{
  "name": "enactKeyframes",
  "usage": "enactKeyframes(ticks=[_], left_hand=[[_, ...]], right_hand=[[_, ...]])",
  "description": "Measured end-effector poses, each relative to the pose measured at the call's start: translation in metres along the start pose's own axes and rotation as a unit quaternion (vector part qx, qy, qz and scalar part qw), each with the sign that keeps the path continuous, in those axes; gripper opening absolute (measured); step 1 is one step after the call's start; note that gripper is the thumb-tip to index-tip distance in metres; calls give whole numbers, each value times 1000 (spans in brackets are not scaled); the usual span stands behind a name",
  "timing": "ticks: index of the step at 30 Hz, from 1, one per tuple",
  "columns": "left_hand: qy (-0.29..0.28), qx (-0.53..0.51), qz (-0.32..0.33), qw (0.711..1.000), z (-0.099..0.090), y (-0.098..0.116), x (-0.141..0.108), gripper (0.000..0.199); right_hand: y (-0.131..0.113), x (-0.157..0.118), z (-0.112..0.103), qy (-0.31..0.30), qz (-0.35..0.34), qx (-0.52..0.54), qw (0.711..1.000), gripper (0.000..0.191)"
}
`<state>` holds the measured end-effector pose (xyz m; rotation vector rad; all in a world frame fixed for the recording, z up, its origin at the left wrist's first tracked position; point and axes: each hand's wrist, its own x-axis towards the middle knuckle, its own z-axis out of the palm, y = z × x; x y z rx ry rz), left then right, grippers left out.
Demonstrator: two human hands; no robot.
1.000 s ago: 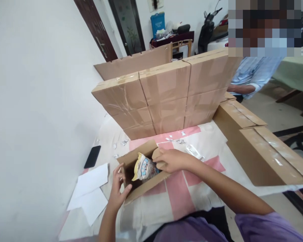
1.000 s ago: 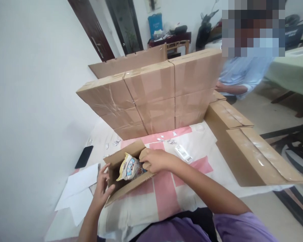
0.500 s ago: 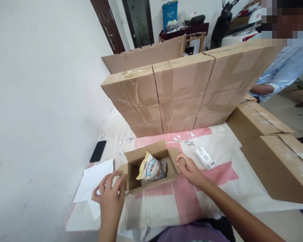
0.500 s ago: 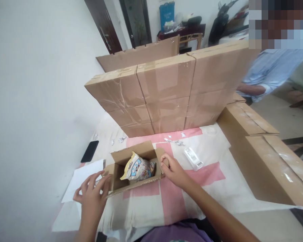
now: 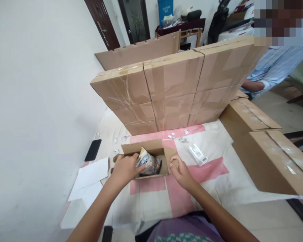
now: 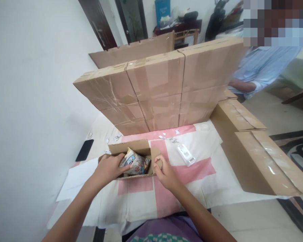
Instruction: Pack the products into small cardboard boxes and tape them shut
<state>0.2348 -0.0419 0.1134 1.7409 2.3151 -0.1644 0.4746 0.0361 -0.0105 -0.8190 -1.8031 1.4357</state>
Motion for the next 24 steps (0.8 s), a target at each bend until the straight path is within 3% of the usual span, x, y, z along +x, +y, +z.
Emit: enactKeyframes(ticks=[3, 8, 12, 15, 17, 19, 21, 24], left_hand=[[-14, -75, 12, 997, 7, -6, 3, 23], [32, -233, 41, 971, 30, -52, -9, 32], [40, -125, 2, 991, 46, -52, -10, 49], [129, -11, -32, 991, 44, -42, -11, 68], [142, 2, -21, 990, 41, -40, -14, 53], [97, -12, 10, 995, 45, -41, -18, 30], [61, -21, 32, 997, 54, -40, -19, 28], [58, -24, 33, 997, 67, -33, -17, 31]], right_hand=[[5, -2, 2, 20, -7, -3, 1000, 6], [9, -4, 2, 53, -38, -11, 998, 7], [7, -3, 3, 21, -23, -23, 999, 8], [3, -3, 5, -1, -9, -12, 1000, 5], [1, -5, 5, 1, -5, -8, 1000, 3], [-2, -9, 4, 19, -8, -10, 1000, 4], [-3, -13, 0, 40, -8, -15, 999, 6], [-1, -20, -5, 53, -8, -29, 998, 8]])
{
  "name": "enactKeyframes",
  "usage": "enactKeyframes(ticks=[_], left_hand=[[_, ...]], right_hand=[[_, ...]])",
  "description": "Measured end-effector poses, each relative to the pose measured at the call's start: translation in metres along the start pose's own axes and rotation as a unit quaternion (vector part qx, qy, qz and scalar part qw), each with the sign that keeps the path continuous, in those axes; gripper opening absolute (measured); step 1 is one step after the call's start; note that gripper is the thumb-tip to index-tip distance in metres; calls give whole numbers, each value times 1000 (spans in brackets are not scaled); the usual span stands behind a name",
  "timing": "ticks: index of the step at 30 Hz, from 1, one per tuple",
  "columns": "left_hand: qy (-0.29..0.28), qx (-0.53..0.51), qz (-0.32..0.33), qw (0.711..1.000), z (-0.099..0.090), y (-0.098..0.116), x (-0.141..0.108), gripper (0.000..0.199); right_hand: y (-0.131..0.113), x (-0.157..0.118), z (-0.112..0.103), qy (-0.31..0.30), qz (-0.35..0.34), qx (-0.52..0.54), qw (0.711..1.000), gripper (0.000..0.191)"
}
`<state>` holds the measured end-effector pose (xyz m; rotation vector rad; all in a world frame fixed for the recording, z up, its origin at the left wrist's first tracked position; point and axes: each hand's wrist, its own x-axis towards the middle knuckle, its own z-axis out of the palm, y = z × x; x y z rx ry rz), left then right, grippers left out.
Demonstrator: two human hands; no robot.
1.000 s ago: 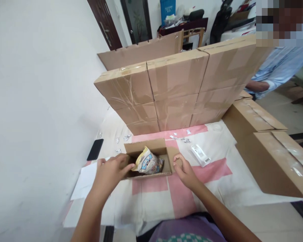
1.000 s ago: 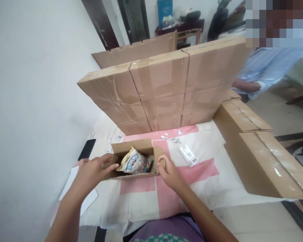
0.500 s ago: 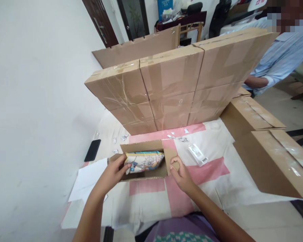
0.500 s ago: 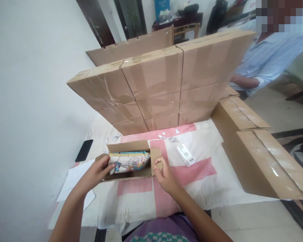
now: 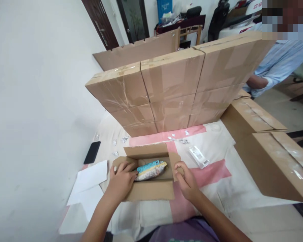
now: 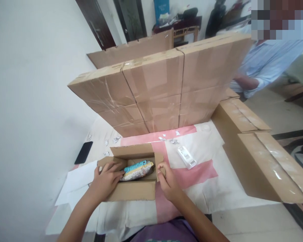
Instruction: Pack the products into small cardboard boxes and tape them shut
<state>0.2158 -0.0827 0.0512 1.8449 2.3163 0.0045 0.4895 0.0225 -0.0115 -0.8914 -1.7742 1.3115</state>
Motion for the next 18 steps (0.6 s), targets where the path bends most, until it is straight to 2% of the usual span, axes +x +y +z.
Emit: enactKeyframes(ticks=[2, 3, 5, 7, 8, 9, 10, 11, 12, 13, 15, 18], left_hand=[[-3, -14, 17, 1000, 0, 3, 2, 31], [11, -25, 27, 999, -2, 3, 3, 30], [104, -62, 25, 992, -7, -1, 2, 27], [253, -143, -40, 956, -5, -8, -3, 37], [313, -208, -82, 923, 0, -12, -7, 46], [347, -286, -114, 886, 8, -14, -11, 55], [352, -366, -128, 852, 18, -15, -15, 61], [330, -434, -123, 829, 30, -16, -20, 65], [293, -482, -103, 819, 42, -16, -23, 71], [254, -505, -75, 821, 54, -16, -26, 81], [201, -497, -21, 844, 71, -18, -31, 99], [187, -480, 54, 855, 80, -28, -33, 116]], right_hand=[[2, -3, -2, 13, -23, -14, 1000, 11], [3, -4, -2, 26, -54, -16, 998, 19], [4, -5, -2, 42, -127, -18, 991, 37], [4, -3, -2, 7, -172, -40, 984, 38], [3, -1, -2, -29, -174, -56, 983, 35], [4, 1, -3, -66, -169, -70, 981, 35], [4, 4, -5, -99, -160, -75, 979, 37], [4, 8, -8, -122, -152, -71, 978, 39], [4, 11, -11, -140, -145, -60, 978, 39], [5, 15, -14, -155, -138, -49, 977, 39], [4, 23, -21, -193, -126, -35, 973, 38], [2, 32, -31, -232, -106, -18, 967, 37]])
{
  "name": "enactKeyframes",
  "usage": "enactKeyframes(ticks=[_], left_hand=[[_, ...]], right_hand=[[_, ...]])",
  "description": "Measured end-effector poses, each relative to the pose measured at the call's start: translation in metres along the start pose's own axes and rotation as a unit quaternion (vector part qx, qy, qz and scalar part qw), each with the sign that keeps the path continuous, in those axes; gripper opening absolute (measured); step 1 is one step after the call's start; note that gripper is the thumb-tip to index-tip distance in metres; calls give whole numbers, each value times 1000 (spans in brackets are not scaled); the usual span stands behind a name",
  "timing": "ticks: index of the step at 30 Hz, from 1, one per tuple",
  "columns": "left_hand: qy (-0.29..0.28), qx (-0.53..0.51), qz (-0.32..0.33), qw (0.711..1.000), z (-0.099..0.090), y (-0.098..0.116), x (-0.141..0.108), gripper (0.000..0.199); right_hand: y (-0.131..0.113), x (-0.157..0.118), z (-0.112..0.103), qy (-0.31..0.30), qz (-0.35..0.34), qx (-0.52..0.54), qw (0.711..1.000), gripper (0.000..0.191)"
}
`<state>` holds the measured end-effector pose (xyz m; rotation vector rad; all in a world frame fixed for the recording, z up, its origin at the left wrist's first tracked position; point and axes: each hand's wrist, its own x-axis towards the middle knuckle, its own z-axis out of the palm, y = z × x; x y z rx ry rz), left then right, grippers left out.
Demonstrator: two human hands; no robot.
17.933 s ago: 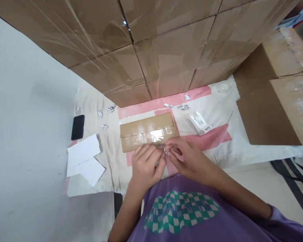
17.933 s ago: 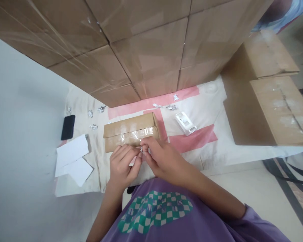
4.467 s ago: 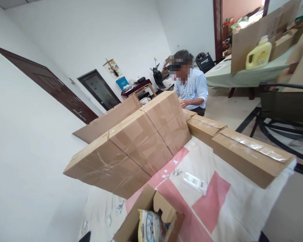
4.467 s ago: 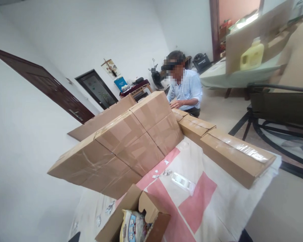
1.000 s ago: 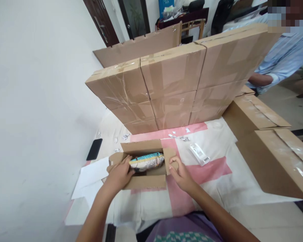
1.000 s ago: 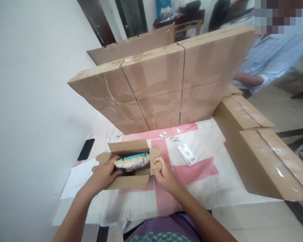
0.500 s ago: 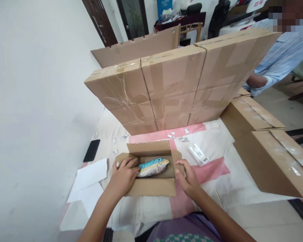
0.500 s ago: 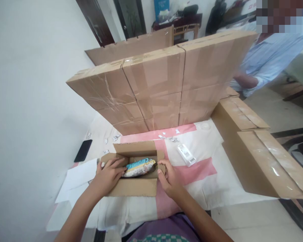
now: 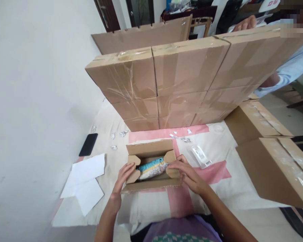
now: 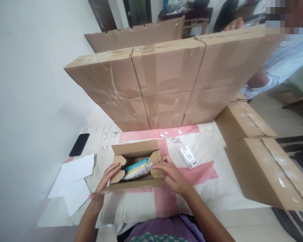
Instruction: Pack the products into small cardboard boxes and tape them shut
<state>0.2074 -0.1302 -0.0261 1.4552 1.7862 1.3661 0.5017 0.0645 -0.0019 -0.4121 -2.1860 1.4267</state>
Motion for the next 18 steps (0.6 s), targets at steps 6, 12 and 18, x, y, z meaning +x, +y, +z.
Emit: enactKeyframes(ticks=[6, 12, 18], left_hand=[[54, -15, -106, 993, -1, 0, 2, 92], [119, -39, -145, 982, 18, -3, 7, 64], [91, -51, -151, 983, 17, 2, 12, 75]], right_hand=[[5, 0, 0, 17, -11, 44, 999, 39], [14, 3, 24, 130, 46, -1, 990, 68], [13, 22, 20, 149, 88, -3, 985, 97]])
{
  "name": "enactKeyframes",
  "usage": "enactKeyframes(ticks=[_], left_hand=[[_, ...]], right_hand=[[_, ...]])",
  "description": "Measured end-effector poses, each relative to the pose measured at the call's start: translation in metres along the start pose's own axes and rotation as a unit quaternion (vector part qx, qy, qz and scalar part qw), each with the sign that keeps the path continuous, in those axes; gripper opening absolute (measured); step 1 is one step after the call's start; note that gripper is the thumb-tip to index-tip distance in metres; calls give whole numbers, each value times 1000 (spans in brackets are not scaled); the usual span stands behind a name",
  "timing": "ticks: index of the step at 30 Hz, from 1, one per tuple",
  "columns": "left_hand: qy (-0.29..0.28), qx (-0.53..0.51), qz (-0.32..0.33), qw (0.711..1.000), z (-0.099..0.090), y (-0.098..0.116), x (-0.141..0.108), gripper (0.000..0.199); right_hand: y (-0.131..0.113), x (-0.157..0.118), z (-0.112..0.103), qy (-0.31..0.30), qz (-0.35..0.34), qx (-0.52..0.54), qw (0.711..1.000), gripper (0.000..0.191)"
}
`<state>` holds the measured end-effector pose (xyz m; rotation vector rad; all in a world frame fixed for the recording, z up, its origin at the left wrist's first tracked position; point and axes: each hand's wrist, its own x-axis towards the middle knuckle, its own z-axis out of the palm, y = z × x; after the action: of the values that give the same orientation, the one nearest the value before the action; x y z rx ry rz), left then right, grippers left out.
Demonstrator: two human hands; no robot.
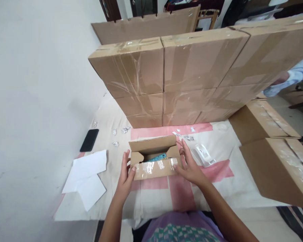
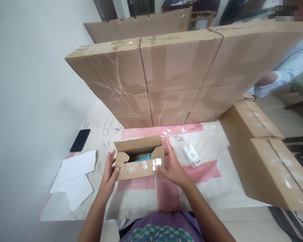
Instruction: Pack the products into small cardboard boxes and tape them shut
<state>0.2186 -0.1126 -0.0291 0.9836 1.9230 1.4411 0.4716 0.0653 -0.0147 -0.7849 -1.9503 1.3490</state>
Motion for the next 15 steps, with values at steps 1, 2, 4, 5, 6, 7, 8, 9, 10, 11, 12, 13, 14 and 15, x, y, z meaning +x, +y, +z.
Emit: enactKeyframes(ticks=[1, 2, 4, 5, 6, 7, 8, 9, 10, 11, 12, 13, 14, 15], left_hand=[[-2, 1, 4, 1000, 1, 1, 0, 74], [0, 4, 8, 1000, 2, 1, 0, 73], [0, 21, 26, 999, 3, 1, 0, 65], [-2, 35, 43, 998, 4, 1, 1, 58], [-4, 52, 63, 997, 3, 1, 1, 49], [-5, 71, 83, 994, 3, 1, 2, 42], [-6, 90, 101, 991, 1, 3, 3, 37], [-8, 110, 117, 987, 0, 5, 5, 35], [-10, 135, 129, 982, -2, 9, 5, 35], [-14, 169, 140, 976, -4, 14, 6, 35], [-18, 213, 150, 965, -6, 20, 6, 35], [-20, 266, 160, 950, -7, 27, 6, 35], [-19, 322, 169, 931, -7, 34, 5, 35], [-18, 375, 177, 910, -6, 42, 4, 37]], right_hand=[[1, 3, 1, 13, 0, 14, 1000, 92], [4, 6, 2, 34, -7, 31, 999, 84], [9, 10, 5, 66, -42, 52, 996, 57], [12, 12, 7, 71, -67, 55, 994, 41], [14, 13, 9, 72, -90, 53, 992, 27], [15, 14, 10, 74, -109, 48, 990, 20], [16, 15, 10, 78, -123, 41, 989, 20], [16, 15, 10, 87, -134, 32, 987, 23], [15, 16, 10, 95, -144, 20, 985, 26], [15, 16, 9, 100, -150, 3, 984, 28], [14, 16, 9, 102, -154, -15, 983, 29], [14, 16, 8, 103, -157, -33, 982, 30], [13, 16, 7, 103, -158, -48, 981, 32], [12, 16, 7, 103, -159, -60, 980, 33]])
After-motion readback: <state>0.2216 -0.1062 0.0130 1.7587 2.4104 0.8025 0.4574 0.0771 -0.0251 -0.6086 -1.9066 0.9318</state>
